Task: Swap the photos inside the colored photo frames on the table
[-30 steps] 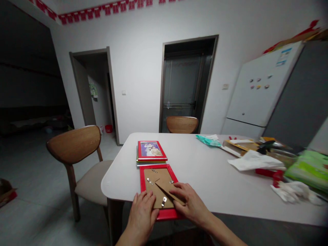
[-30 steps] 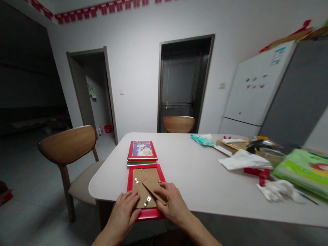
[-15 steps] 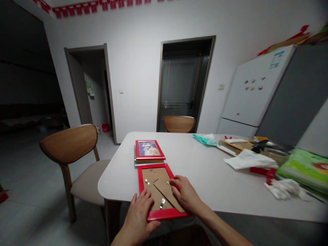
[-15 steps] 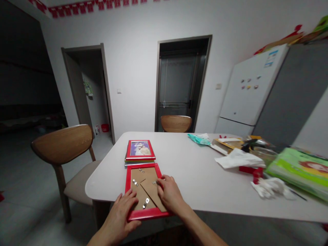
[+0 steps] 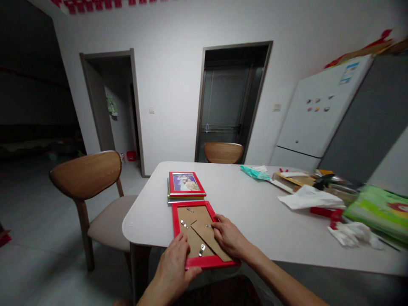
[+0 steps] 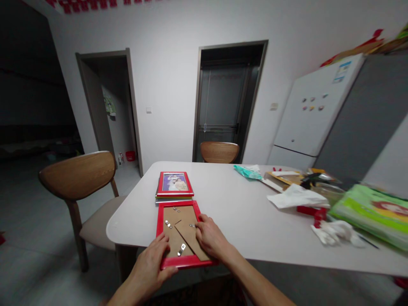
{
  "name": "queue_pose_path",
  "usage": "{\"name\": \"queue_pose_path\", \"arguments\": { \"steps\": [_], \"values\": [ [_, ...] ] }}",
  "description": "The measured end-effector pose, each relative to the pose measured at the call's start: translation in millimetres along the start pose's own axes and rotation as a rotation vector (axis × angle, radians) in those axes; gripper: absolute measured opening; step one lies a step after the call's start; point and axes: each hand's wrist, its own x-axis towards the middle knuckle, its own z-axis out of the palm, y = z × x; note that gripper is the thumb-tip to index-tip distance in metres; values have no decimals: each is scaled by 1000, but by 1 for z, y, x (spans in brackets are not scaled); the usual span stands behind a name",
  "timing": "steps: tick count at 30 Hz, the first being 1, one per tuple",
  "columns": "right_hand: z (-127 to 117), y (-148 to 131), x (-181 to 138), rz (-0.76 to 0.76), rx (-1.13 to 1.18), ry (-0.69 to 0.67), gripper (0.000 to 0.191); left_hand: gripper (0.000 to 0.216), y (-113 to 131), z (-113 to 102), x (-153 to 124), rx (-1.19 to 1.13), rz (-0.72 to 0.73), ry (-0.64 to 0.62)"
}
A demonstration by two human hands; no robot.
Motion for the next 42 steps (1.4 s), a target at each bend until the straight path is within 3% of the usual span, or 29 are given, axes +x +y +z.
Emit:
{"name": "queue_pose_path", "arguments": {
  "steps": [8,11,16,27,35,42],
  "values": [
    [-5,-1,-16,-10,40,63,33,34,2,-5,2,-41,-21,-8],
    [-7,-12,-29,-101,26,91,29,31,2,-5,2,-48,-7,-8],
    [-7,-39,-38,-315,35,-2,22,31,3,-5,2,-41,-30,-35],
    [-17,-48,-41,-380,55,-71,17,27,-1,-4,2,-86,-28,6],
    [8,-52,6,-220,94,4,32,25,-2,-4,1,-106,-42,-7],
    [26,-61,34,-241,-77,-36,30,24,-5,-7,-2,-136,-1,25]
  ]
}}
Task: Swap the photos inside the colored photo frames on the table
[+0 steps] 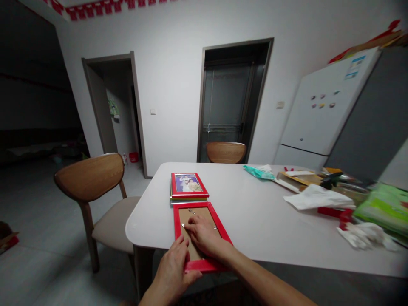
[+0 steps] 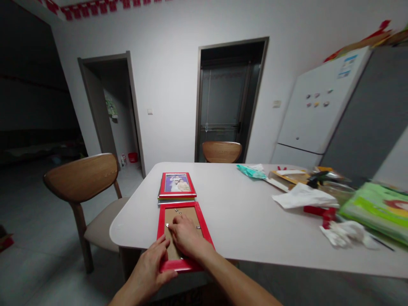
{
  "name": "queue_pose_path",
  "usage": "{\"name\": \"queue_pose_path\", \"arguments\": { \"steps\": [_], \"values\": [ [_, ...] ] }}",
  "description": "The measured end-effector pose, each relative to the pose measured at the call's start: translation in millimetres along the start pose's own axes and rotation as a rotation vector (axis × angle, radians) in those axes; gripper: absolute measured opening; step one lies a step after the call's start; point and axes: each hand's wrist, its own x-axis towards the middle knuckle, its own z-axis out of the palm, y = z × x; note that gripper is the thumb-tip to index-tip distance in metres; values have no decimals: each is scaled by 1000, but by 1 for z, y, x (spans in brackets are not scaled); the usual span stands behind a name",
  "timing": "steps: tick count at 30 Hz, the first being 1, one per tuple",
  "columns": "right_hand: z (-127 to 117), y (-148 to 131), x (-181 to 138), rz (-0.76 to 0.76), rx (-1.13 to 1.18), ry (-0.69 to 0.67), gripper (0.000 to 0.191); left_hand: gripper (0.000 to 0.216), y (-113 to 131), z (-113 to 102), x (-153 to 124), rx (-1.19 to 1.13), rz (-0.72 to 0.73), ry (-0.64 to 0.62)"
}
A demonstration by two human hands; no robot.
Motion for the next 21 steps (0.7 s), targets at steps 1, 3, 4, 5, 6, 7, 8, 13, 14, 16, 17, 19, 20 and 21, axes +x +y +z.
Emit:
{"name": "queue_pose_path", "arguments": {
  "steps": [1,3,4,5,6,7,8,13,14,16,17,19,20,21],
  "values": [
    [1,0,0,-3,6,0,29,24,0,0,0,-3,2,3],
    [1,0,0,11,31,6,29,24,-1,0,-1,-8,3,9],
    [1,0,0,21,43,8,29,24,-2,0,-1,-11,5,11],
    [1,-1,1,32,53,7,29,24,-2,1,-1,-15,7,14],
    [1,-1,1,41,60,4,29,24,-3,1,-1,-19,9,16],
    [1,-2,1,48,64,-1,28,25,-3,2,-1,-21,10,19],
    [0,-2,1,51,64,-7,28,26,-4,2,-1,-21,10,21],
    [-1,1,3,36,104,-9,27,27,-5,2,-1,-16,7,4],
    [0,3,5,48,128,-3,27,27,-5,2,0,-15,3,-1],
    [0,10,13,153,166,26,28,28,-4,1,1,-12,-16,-7],
    [1,14,18,227,173,42,28,27,-4,1,1,-12,-25,-7],
    [2,23,29,363,161,65,26,29,-4,1,2,-15,-36,-11],
    [4,27,34,405,147,67,25,31,-4,0,2,-15,-38,-14],
    [5,31,40,436,132,66,24,35,-3,0,2,-15,-40,-18]
  ]
}}
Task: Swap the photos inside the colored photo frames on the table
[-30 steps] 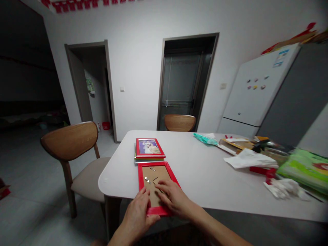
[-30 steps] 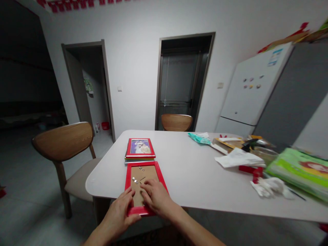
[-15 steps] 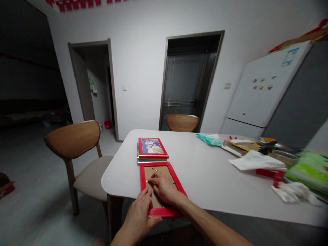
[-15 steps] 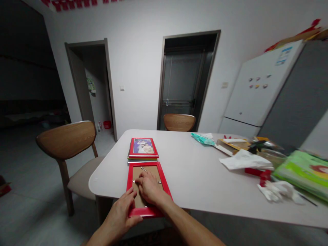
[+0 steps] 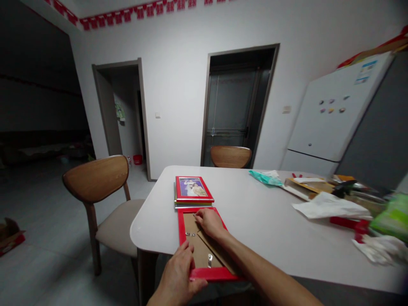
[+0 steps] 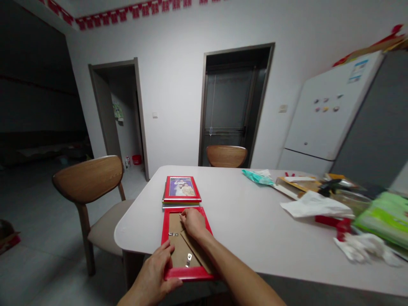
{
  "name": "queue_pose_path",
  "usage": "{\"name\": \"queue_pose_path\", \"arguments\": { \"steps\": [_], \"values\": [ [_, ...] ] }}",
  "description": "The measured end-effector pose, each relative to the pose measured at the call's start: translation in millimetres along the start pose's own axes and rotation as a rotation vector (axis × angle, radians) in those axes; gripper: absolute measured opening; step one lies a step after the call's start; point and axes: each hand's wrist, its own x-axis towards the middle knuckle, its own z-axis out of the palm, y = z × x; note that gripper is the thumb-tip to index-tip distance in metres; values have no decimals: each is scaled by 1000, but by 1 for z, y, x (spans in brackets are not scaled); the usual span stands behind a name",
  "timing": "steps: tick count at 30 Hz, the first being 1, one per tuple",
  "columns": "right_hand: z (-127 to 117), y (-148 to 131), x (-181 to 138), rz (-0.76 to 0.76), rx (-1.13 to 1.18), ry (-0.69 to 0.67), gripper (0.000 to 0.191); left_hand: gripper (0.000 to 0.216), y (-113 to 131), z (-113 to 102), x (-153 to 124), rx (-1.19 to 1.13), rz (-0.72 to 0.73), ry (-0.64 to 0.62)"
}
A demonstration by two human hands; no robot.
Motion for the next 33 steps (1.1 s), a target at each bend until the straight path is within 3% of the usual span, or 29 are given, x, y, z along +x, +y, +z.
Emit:
{"name": "queue_pose_path", "arguments": {
  "steps": [6,17,21,25,29,33],
  "values": [
    [12,7,26,157,-70,20,21,63,3,-1,0,6,-33,-24],
    [8,9,26,234,-26,78,17,64,7,-8,-2,52,-62,-52],
    [-3,13,19,171,93,118,22,66,13,-4,4,146,-73,-119],
    [-22,37,4,132,221,185,25,69,26,17,16,218,55,-180],
    [-38,71,-21,184,317,206,25,47,34,36,22,234,62,-192],
    [-43,85,-56,373,788,185,31,42,38,33,16,127,101,-150]
  ]
}}
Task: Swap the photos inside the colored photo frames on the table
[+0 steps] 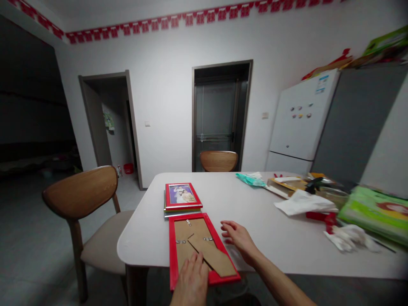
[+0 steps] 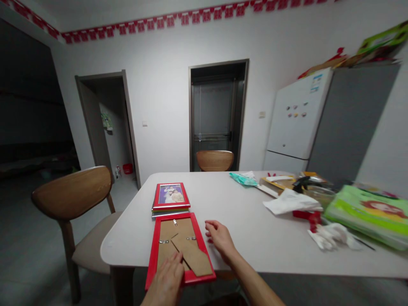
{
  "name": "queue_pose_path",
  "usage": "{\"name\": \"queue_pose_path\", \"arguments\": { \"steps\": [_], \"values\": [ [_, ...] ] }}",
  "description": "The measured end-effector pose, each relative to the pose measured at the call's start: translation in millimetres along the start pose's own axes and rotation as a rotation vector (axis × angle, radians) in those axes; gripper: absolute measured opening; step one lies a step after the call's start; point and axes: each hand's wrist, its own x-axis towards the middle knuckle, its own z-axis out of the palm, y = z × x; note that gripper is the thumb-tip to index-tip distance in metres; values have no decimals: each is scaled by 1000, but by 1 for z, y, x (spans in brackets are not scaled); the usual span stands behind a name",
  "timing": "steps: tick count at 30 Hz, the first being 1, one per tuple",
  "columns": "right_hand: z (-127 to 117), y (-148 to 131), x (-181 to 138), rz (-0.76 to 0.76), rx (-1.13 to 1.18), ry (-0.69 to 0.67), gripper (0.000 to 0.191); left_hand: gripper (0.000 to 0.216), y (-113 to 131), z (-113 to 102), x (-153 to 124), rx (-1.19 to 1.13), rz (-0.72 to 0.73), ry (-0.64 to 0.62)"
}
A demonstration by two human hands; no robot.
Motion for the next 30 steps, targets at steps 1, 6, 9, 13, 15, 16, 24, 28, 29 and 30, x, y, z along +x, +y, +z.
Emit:
{"name": "queue_pose_path", "arguments": {
  "steps": [1,6,9,13,15,16,24,28,29,30],
  "values": [
    [0,1,-10,54,159,-34,32,42,2,-3,-3,-44,25,55],
    [30,-8,-61,161,580,-339,39,30,35,-19,-7,-458,63,421],
    [50,-19,-76,135,766,-300,40,29,56,-24,0,-803,14,512],
    [33,-21,-68,40,850,-8,45,55,65,-33,23,-1167,38,533],
    [3,-16,-52,82,761,66,53,61,62,-34,39,-1270,43,517],
    [-15,-12,-42,126,671,118,55,61,60,-32,47,-1299,37,499],
    [-116,21,41,15,-420,104,37,51,46,35,86,-614,-184,252],
    [-121,29,60,-8,-555,125,34,51,45,44,98,-458,-180,230],
    [-120,30,64,-13,-595,136,35,49,44,43,101,-423,-171,224],
    [-119,30,66,-18,-636,149,35,48,43,43,103,-390,-161,217]
  ]
}}
